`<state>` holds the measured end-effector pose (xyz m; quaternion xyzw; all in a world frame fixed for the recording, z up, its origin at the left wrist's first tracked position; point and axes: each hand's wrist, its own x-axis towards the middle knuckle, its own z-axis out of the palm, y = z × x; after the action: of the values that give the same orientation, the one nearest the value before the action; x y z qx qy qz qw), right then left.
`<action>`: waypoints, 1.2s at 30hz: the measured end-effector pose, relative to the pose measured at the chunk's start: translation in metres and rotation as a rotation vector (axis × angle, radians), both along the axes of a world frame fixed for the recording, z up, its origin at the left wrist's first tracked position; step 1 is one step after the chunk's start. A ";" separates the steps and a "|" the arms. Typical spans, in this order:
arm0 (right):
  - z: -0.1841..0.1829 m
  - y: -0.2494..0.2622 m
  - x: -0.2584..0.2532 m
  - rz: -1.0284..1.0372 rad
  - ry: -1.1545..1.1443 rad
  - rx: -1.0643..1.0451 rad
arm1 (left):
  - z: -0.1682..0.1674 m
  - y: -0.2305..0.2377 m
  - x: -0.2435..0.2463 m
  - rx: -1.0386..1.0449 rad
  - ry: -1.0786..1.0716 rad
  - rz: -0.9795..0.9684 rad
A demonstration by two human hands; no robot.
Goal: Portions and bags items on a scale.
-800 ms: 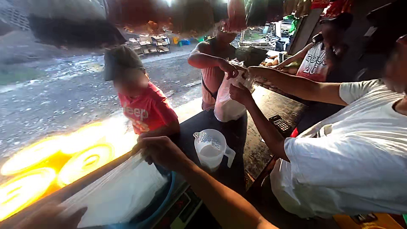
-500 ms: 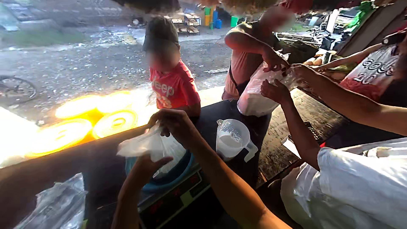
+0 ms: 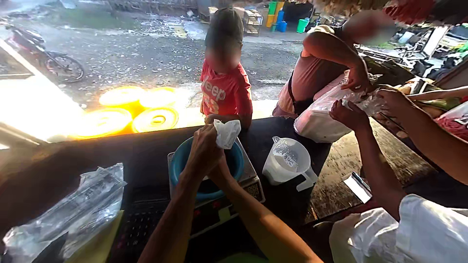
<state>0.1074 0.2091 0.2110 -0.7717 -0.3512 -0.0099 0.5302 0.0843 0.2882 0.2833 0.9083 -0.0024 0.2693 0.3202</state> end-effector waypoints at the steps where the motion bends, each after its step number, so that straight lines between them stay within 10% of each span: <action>1: 0.000 0.006 0.009 -0.031 -0.003 -0.012 | -0.005 0.005 -0.005 -0.101 -0.062 0.015; 5: -0.017 0.003 0.049 0.074 0.231 0.082 | -0.034 0.038 -0.036 -0.454 0.095 0.032; 8: -0.032 0.019 0.068 0.211 0.472 0.335 | -0.087 0.042 -0.032 -0.304 0.465 0.085; 13: -0.023 0.032 0.068 0.221 0.599 0.168 | -0.105 0.041 -0.014 -0.296 0.676 0.208; 20: -0.032 0.040 0.055 0.069 0.067 -0.311 | -0.094 0.035 -0.017 -0.071 0.735 0.191; 29: -0.039 0.069 0.060 -0.065 1.013 0.516 | -0.088 0.046 -0.018 0.013 0.862 0.210; 36: -0.059 0.068 0.067 -0.118 0.486 0.059 | -0.107 0.035 -0.025 0.084 0.695 0.254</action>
<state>0.1739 0.2775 0.1518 -0.7547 -0.1674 0.1348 0.6198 0.0591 0.3230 0.1765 0.9509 0.2080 -0.0178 0.2285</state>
